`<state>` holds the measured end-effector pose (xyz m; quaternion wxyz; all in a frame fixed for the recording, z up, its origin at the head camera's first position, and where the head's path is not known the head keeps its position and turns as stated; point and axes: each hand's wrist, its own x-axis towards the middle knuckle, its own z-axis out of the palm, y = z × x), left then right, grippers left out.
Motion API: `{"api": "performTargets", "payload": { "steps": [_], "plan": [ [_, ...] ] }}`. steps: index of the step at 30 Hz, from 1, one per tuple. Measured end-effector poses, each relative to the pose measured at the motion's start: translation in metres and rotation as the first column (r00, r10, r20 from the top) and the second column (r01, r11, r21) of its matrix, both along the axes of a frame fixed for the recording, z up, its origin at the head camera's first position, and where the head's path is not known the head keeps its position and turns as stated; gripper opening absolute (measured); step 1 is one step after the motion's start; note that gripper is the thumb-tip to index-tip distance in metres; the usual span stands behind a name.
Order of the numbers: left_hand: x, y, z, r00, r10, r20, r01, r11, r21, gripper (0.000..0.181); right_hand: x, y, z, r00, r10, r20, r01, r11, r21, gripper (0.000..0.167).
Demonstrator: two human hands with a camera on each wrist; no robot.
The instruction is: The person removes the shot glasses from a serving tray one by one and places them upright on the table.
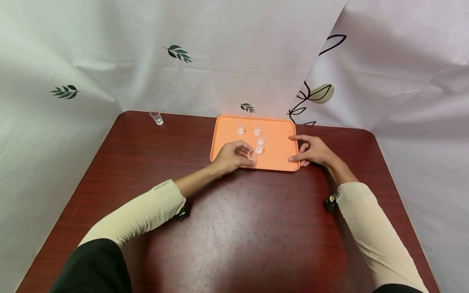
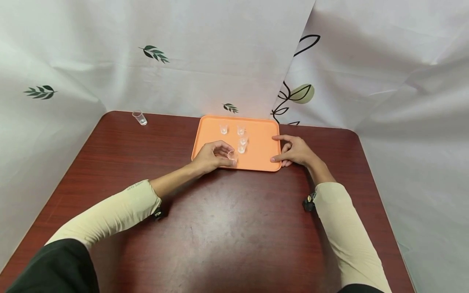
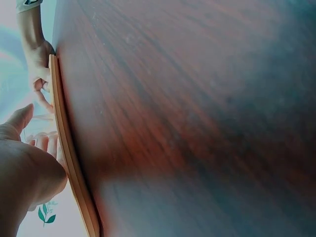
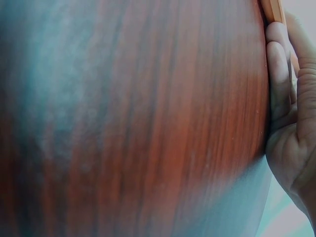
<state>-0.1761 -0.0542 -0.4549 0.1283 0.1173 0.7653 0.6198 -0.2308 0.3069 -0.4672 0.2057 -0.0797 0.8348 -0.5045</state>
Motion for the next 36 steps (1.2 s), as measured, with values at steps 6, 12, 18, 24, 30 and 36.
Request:
{"api": "performTargets", "payload": {
  "steps": [6,12,18,24,30,36],
  "plan": [
    [0.001,-0.003,0.001,1.0,0.002,-0.002,-0.002,1.0,0.003,0.038,0.0,0.0,0.001,1.0,-0.002,0.003,0.002,1.0,0.004,0.091],
    [-0.001,-0.01,0.004,1.0,0.007,-0.014,-0.007,1.0,-0.005,0.039,0.001,0.0,0.002,1.0,-0.004,-0.001,0.004,1.0,0.006,0.09],
    [-0.003,-0.02,0.007,0.999,0.02,-0.027,-0.02,1.0,0.006,0.038,0.001,-0.001,0.002,1.0,-0.007,0.0,0.007,1.0,0.001,0.09],
    [-0.004,-0.029,0.006,0.999,0.037,-0.034,-0.037,0.999,0.016,0.039,0.001,-0.001,0.0,1.0,-0.005,0.005,0.005,1.0,0.003,0.09],
    [-0.006,-0.037,0.008,0.997,0.069,-0.042,-0.069,0.998,0.002,0.037,0.001,-0.001,0.0,1.0,-0.006,0.007,0.006,1.0,0.003,0.091],
    [-0.011,-0.046,0.008,0.994,0.102,-0.049,-0.102,0.995,-0.001,0.038,0.001,-0.002,0.001,1.0,-0.007,0.002,0.007,1.0,0.004,0.091]
  ]
}}
